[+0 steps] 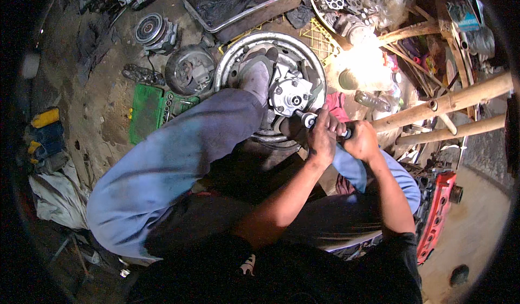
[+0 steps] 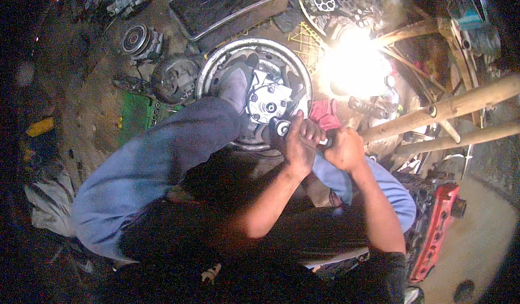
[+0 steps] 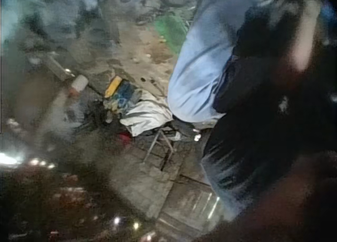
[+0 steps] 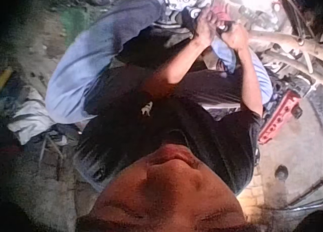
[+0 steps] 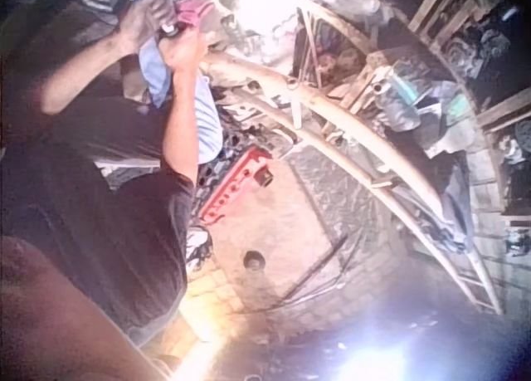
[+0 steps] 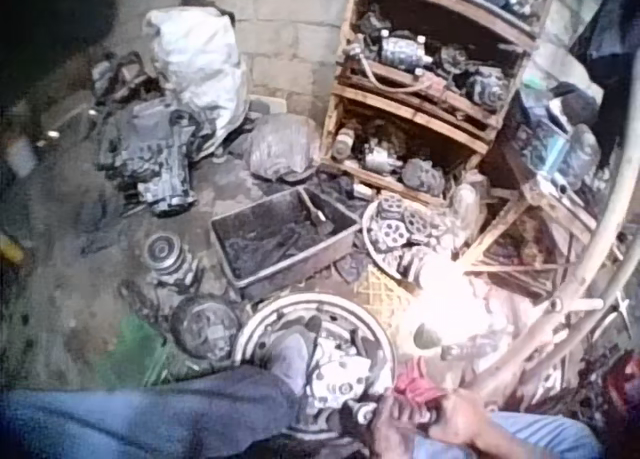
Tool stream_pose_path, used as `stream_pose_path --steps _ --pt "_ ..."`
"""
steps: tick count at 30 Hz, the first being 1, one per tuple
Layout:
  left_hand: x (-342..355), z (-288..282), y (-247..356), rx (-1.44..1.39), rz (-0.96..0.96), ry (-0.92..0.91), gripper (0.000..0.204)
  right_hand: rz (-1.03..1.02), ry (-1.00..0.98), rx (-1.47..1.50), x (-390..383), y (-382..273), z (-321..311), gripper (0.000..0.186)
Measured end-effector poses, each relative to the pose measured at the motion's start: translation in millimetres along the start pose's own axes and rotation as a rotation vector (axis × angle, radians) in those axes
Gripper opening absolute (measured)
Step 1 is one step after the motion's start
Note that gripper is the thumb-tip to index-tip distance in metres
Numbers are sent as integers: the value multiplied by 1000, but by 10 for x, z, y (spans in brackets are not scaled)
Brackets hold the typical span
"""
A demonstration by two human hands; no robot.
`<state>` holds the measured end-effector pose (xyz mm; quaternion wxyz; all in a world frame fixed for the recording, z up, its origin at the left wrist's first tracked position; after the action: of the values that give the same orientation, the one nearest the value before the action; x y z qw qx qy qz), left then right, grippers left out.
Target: The person sits cross-legged on the floor and uses a wrench to tighten bolts on a circular metal mechanical part. The person repeatedly adjusts the wrench and rotates the part to access different bolt locations.
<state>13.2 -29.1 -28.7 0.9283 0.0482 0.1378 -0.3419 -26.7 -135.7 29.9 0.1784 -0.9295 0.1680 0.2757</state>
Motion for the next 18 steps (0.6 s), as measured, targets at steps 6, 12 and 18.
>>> stream_pose_path --steps 6,12,18 --pt "-237 103 -18 359 150 203 33 -38 89 22 -49 72 33 23" --pt "93 161 -19 80 10 18 53 -95 82 100 -17 43 44 18" --pt "128 148 -118 30 1 -29 47 -264 272 112 -164 94 117 20"
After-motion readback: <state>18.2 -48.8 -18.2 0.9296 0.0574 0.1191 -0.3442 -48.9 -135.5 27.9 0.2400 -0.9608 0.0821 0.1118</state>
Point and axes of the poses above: each hand's wrist, its own x-axis towards the middle knuckle, its own z-axis out of the palm, y = z × x, the point moved 2 cm from there along x, towards the middle knuckle, and after that the axes turned 13 degrees about -y, right-handed, at the moved point
